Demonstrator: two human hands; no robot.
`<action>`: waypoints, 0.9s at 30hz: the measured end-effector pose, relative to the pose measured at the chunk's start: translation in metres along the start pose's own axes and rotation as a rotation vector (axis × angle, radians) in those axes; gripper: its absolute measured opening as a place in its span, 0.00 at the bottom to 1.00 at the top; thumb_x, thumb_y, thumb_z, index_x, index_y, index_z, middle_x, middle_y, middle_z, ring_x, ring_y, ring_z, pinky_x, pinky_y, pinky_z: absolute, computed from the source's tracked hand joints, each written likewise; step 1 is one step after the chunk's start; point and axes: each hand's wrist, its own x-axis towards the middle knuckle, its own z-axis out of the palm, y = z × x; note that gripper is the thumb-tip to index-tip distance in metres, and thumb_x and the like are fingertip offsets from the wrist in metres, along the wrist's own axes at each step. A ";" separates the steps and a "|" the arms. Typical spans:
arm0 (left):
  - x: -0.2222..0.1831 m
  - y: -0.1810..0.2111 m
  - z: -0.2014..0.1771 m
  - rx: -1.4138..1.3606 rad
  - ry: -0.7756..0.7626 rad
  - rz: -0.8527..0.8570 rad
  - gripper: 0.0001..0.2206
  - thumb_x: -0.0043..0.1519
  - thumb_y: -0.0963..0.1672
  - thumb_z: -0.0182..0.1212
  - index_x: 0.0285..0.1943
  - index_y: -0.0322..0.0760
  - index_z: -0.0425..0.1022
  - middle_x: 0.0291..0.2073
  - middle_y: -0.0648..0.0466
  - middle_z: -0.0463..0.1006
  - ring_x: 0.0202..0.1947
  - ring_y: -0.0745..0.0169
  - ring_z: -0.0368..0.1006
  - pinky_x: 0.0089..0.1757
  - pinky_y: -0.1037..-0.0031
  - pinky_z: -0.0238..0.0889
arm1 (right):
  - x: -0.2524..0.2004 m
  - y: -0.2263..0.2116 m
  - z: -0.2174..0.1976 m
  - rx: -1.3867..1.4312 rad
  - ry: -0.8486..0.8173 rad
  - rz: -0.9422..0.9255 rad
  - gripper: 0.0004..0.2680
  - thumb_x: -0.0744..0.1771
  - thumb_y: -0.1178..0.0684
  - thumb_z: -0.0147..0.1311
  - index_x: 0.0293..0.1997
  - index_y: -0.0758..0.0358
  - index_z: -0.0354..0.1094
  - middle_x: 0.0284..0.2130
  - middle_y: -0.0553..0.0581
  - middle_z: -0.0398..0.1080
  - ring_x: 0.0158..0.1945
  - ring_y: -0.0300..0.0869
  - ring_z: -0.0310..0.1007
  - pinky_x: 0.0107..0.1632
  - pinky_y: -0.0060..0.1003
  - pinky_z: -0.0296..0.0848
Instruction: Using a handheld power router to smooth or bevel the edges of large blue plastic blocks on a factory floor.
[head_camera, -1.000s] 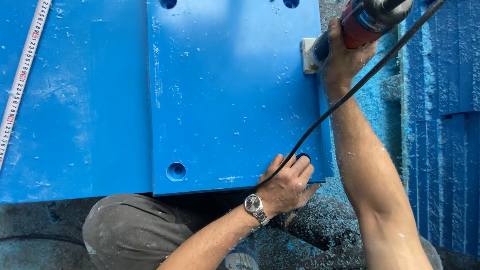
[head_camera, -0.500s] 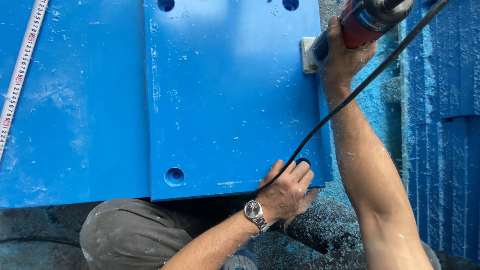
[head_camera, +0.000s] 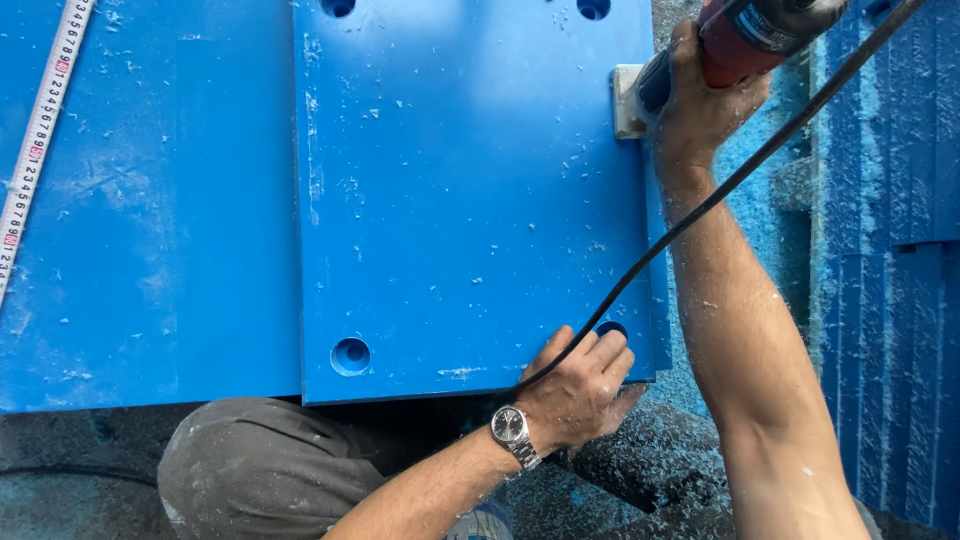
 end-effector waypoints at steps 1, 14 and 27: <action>0.000 0.000 0.000 -0.007 -0.005 -0.002 0.15 0.61 0.51 0.66 0.37 0.35 0.75 0.35 0.54 0.70 0.33 0.63 0.67 0.38 0.67 0.55 | 0.001 0.002 0.000 -0.006 0.008 -0.005 0.17 0.70 0.45 0.70 0.54 0.63 0.64 0.43 0.57 0.74 0.47 0.45 0.81 0.51 0.44 0.89; 0.001 -0.003 0.003 -0.049 -0.025 -0.007 0.16 0.62 0.51 0.67 0.36 0.35 0.75 0.34 0.55 0.69 0.31 0.63 0.66 0.37 0.67 0.56 | 0.010 0.006 0.005 0.063 -0.015 0.008 0.17 0.70 0.45 0.70 0.55 0.63 0.64 0.45 0.58 0.74 0.50 0.46 0.81 0.51 0.42 0.87; 0.001 -0.003 0.003 -0.065 -0.021 -0.005 0.15 0.60 0.51 0.69 0.37 0.35 0.75 0.35 0.54 0.71 0.31 0.63 0.67 0.37 0.67 0.55 | 0.012 0.023 0.008 0.013 0.003 0.070 0.22 0.69 0.40 0.72 0.58 0.63 0.62 0.49 0.61 0.74 0.54 0.50 0.81 0.55 0.45 0.89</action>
